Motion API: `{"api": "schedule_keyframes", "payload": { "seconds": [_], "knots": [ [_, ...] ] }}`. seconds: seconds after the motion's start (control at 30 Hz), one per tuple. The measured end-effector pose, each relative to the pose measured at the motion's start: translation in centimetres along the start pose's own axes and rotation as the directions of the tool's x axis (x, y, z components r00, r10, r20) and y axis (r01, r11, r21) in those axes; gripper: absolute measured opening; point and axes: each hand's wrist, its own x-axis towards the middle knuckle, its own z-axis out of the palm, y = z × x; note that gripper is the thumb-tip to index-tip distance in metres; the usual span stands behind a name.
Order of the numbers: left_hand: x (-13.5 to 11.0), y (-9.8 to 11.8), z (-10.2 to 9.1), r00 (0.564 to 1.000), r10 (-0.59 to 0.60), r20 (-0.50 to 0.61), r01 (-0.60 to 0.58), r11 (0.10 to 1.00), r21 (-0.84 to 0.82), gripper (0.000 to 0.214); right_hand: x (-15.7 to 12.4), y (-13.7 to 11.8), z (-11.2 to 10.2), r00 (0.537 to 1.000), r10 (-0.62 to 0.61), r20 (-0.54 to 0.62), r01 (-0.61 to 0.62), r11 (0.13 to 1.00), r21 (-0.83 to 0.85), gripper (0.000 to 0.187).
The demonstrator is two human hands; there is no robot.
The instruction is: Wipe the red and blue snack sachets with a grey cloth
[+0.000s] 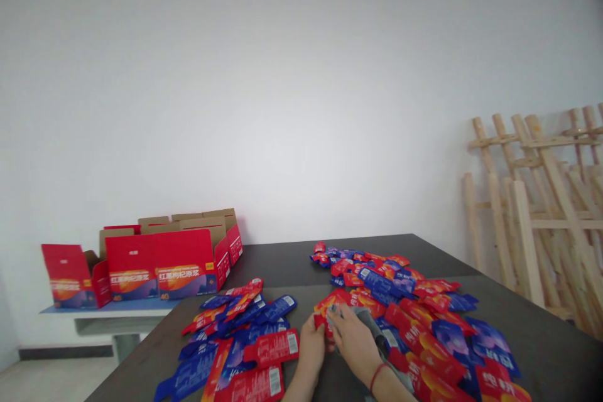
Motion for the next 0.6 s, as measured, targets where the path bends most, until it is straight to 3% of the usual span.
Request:
{"api": "schedule_keyframes", "payload": {
  "seconds": [0.13,0.33,0.5,0.6],
  "knots": [
    [0.2,0.0,-0.3,0.999,-0.031,-0.027,0.031,0.999,0.018,0.034,1.1,0.1,0.6,0.998,0.054,-0.010,-0.055,0.994,-0.096,0.043],
    [1.0,-0.1,-0.6,0.995,-0.078,-0.054,0.078,0.997,-0.001,0.040,2.3,2.4,-0.8,0.992,0.118,-0.047,-0.124,0.982,-0.144,0.038],
    [1.2,-0.2,0.0,0.999,-0.021,-0.037,0.023,0.999,0.040,0.038,1.4,1.5,-0.6,0.998,0.059,-0.024,-0.060,0.995,-0.074,0.040],
    [1.1,0.4,-0.1,0.997,-0.058,-0.042,0.061,0.994,0.093,0.037,1.0,1.2,-0.2,0.999,0.053,0.000,-0.053,0.997,-0.063,0.042]
  ]
}}
